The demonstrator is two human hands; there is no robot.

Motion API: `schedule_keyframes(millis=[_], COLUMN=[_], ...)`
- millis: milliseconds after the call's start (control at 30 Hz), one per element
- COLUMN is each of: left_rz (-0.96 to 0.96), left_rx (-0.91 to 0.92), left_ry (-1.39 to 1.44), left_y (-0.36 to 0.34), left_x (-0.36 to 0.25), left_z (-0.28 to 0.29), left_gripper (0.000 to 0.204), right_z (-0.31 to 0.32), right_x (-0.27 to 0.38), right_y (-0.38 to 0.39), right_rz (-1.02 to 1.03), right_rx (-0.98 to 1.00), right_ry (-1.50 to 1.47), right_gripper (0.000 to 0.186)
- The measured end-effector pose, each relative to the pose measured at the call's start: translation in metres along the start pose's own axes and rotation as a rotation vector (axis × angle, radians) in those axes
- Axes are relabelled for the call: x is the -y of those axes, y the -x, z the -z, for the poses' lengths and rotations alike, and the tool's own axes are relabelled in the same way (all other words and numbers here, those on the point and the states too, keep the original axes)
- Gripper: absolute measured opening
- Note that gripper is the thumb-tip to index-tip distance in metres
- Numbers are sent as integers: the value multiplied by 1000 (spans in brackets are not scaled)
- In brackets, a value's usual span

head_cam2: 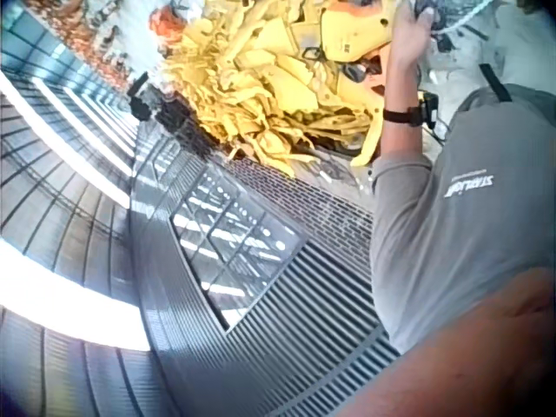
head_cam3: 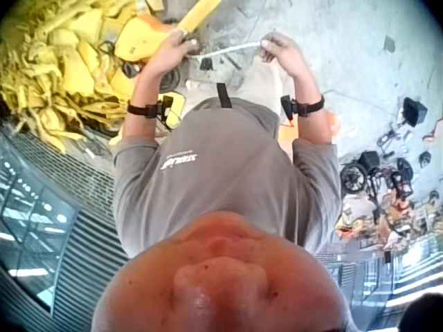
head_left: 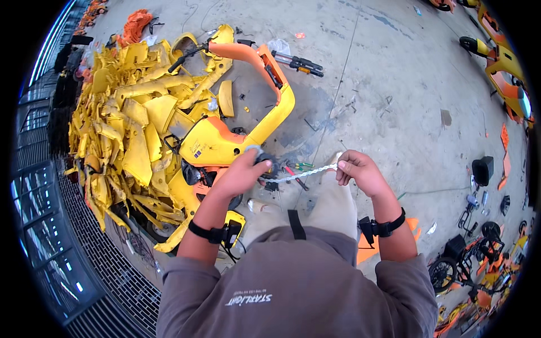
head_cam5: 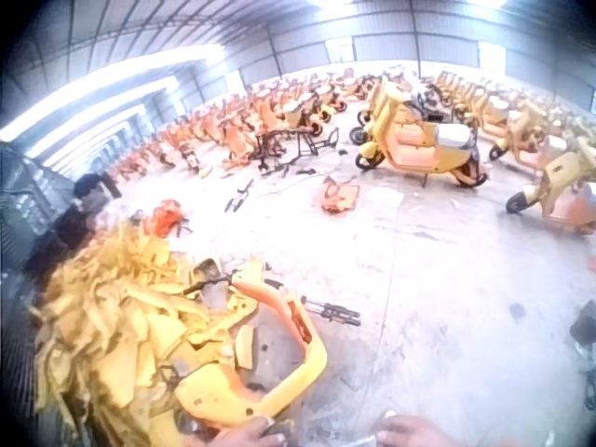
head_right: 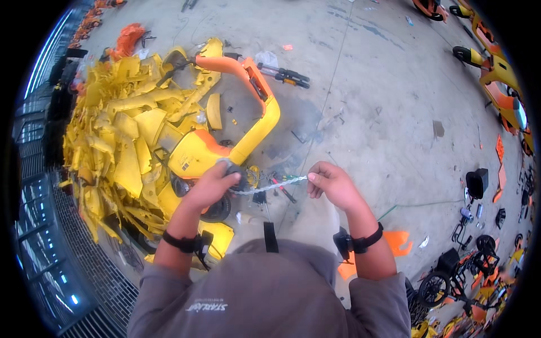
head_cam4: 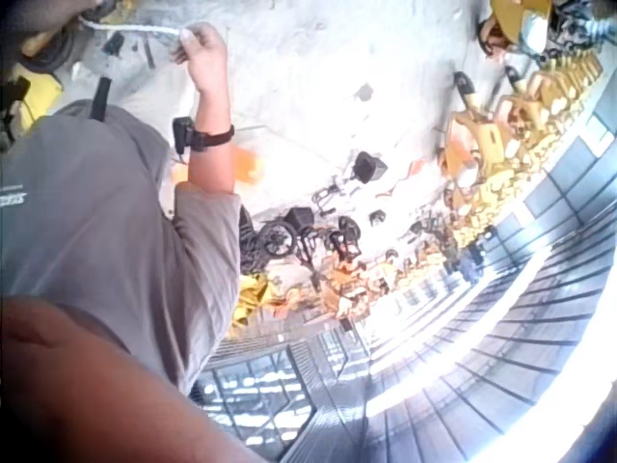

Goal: The person holds a small drive gear and chain assembly, using a long screwdriver to leverage and move parts, then handles individual metal chain links and uses pliers to press a pin into a link.

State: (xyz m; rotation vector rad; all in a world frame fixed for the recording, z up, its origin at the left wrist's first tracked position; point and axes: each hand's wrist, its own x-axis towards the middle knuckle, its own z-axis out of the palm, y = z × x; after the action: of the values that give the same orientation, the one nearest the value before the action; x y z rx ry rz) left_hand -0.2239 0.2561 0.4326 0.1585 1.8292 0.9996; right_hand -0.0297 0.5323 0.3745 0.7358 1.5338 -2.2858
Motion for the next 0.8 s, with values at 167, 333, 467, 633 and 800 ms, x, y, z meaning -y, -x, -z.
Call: schedule_keyframes(millis=[167,333,467,633,800], left_rz=[67,75,-335,-511,-439], left_rx=[161,220,215,172,346], left_ry=[-251,-480,-887,-929,-901], left_y=[-27,-29,-51,-63,-110], left_x=[-48,-97,-131,-195,-252], left_z=[-61,-102,-126,-153,-176], left_gripper=[35,32,30,20,23], right_z=[70,107,125,131,137], right_x=[-9,-15,-17,-9,-7], right_y=[58,106,126,135,130], right_rz=[-5,-27,-3,29,18], right_rx=[-94,-214,-420,-612,-681], right_ry=[-91,-154,-138,-147,-182], right_gripper=[17,19,20,22,23])
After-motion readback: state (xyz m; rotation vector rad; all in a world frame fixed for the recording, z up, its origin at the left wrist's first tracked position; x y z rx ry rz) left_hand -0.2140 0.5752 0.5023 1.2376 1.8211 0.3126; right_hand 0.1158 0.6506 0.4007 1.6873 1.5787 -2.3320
